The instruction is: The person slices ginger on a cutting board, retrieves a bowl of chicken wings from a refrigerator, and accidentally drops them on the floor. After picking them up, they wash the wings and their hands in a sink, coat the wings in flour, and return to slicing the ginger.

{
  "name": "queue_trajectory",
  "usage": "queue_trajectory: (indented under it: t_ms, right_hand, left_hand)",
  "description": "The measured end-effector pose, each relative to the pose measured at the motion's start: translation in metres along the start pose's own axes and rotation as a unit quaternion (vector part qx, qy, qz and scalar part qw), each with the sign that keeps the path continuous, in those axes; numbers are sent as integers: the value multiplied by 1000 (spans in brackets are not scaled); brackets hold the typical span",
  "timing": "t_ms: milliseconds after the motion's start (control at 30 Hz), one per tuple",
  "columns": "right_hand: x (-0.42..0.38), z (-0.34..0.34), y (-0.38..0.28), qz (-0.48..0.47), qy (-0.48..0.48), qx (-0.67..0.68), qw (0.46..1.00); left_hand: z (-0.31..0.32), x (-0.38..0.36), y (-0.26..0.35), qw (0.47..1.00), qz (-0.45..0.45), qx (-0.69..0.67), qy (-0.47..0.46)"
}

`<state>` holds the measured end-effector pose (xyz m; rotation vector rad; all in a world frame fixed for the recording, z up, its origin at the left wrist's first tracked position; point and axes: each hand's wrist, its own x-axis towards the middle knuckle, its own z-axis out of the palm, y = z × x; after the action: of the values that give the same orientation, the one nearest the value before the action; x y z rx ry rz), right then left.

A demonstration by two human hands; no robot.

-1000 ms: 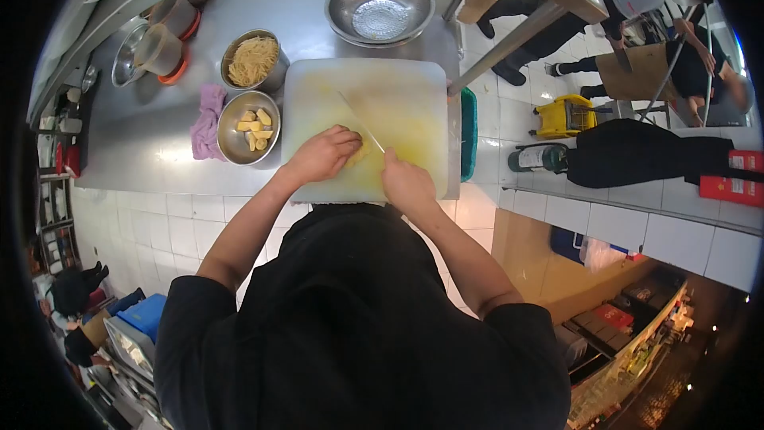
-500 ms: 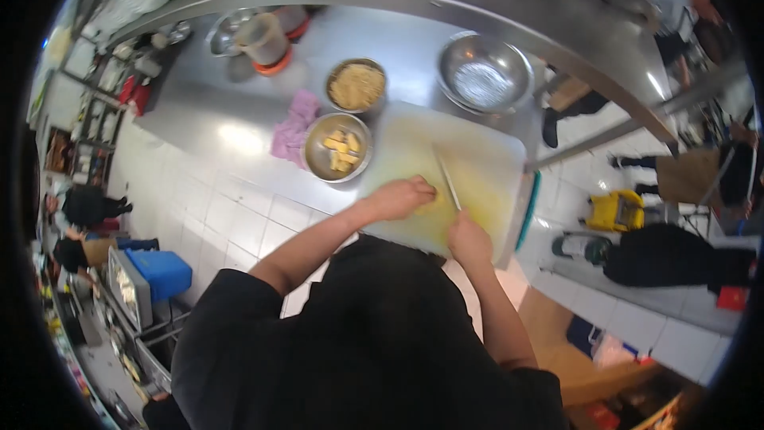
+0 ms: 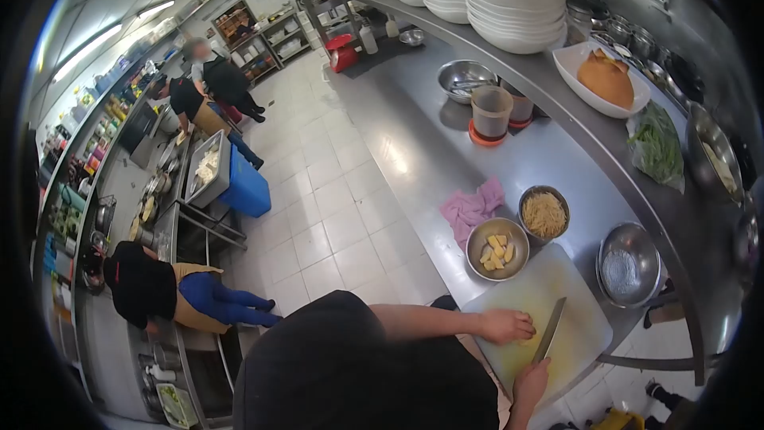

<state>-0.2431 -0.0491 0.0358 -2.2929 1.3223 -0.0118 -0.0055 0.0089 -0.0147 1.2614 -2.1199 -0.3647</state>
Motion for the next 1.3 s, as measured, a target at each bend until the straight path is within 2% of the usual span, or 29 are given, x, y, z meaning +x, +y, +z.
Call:
queue_trajectory:
  t_ms: [100, 400, 867, 1300]
  right_hand:
    - [-4, -9, -10, -5, -4, -4, 1000]
    - [-6, -9, -11, 2, 4, -16, 1000]
    - [-8, -9, -14, -13, 38, -12, 999]
    - [-6, -12, -15, 2, 13, -13, 1000]
  left_hand:
    - [2, -1, 2, 999, 4, 10, 49]
    - [-4, -2, 7, 996, 17, 19, 90]
    - [-3, -4, 8, 997, 4, -5, 75]
    - [-6, -3, 10, 997, -11, -11, 74]
